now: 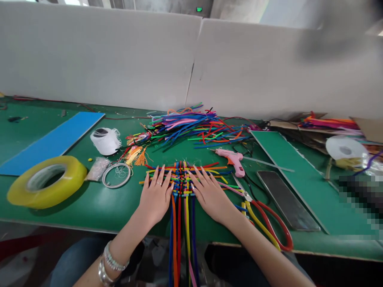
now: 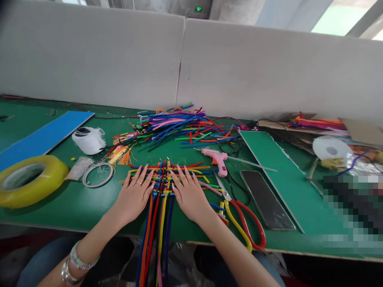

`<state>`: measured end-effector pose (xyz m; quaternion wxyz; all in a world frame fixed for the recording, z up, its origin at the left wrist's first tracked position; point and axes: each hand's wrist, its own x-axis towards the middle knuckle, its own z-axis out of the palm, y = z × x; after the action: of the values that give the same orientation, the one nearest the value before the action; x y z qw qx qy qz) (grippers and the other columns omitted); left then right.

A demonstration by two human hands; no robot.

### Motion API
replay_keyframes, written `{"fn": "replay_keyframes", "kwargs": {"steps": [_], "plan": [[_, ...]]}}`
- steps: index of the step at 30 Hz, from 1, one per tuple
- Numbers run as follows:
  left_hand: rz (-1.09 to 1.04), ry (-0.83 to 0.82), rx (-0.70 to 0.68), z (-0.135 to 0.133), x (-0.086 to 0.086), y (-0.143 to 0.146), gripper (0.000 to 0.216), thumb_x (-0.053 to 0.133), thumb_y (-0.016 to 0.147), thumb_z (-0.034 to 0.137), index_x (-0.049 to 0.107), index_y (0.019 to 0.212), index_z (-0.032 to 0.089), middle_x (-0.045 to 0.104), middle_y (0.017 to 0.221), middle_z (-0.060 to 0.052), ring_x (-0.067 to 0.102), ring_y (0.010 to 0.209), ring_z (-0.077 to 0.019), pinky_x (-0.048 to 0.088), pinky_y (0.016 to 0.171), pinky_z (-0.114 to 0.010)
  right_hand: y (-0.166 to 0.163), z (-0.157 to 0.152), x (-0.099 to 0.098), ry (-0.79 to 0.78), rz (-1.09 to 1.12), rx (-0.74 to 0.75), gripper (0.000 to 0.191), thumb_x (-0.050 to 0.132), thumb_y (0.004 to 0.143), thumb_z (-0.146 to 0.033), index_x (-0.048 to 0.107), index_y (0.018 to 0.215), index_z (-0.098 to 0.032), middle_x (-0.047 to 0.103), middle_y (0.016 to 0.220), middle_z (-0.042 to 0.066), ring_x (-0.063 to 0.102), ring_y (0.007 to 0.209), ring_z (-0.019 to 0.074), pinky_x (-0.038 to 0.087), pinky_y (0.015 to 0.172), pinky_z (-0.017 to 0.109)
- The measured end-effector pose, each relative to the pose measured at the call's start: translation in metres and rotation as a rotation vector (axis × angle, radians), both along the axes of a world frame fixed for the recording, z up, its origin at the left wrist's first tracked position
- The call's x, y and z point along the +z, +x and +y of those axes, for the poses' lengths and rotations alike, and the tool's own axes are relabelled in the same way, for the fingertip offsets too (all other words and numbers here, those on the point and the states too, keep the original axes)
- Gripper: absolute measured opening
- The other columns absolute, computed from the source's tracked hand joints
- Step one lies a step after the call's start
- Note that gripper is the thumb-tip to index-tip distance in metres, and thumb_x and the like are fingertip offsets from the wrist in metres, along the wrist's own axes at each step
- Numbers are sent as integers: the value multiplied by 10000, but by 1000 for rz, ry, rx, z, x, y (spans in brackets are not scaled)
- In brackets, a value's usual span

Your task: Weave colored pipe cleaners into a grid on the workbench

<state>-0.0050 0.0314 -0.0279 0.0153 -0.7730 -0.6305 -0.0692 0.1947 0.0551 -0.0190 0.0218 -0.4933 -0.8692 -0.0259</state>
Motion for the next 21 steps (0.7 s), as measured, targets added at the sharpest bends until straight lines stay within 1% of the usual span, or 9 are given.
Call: {"fn": "replay_keyframes", "kwargs": {"steps": [3,6,9,12,15,17,21], "plan": [[12,-35,-60,3,3,-9,480,204,941,373,317,1388,240,251,1471,-33,219,1358,-234,179,1086,-535,3,2,3,-25,-12,16,481,219,941,-323,298,1404,-220,295,1459,59,261,1340,231,297,1060,464],[-5,-4,-111,5,2,-17,496,184,939,425,325,1383,253,282,1461,-33,236,1353,-240,157,1080,-560,6,4,3,-47,-8,18,494,209,937,-322,319,1396,-176,303,1453,71,291,1328,234,306,1058,458],[-19,34,-154,8,1,-23,515,194,928,477,332,1377,267,305,1453,-37,250,1347,-252,137,1070,-584,6,3,-1,-29,13,16,499,208,934,-326,319,1396,-173,310,1450,76,300,1323,244,310,1053,469],[-18,38,-193,11,0,-28,541,228,908,522,318,1381,276,335,1441,-37,257,1343,-261,141,1064,-591,5,1,-8,14,27,2,500,212,929,-314,311,1400,-178,319,1444,94,300,1322,261,312,1042,493],[-10,36,-194,13,0,-29,511,214,923,486,324,1378,282,334,1441,-27,250,1346,-251,127,1069,-585,4,-2,-13,46,13,-12,503,212,925,-301,308,1400,-168,315,1444,110,289,1324,278,319,1027,512],[-14,47,-176,12,0,-29,489,208,934,451,326,1377,283,325,1446,-22,248,1348,-245,113,1073,-583,4,-2,-13,49,4,-11,501,213,924,-298,312,1397,-169,303,1450,109,286,1326,280,325,1022,511],[-30,62,-166,10,2,-26,476,226,936,437,347,1367,275,341,1437,-22,258,1343,-246,107,1076,-586,3,-1,0,27,-19,11,485,252,920,-294,360,1374,-159,330,1436,110,326,1305,286,333,1018,507]]}}
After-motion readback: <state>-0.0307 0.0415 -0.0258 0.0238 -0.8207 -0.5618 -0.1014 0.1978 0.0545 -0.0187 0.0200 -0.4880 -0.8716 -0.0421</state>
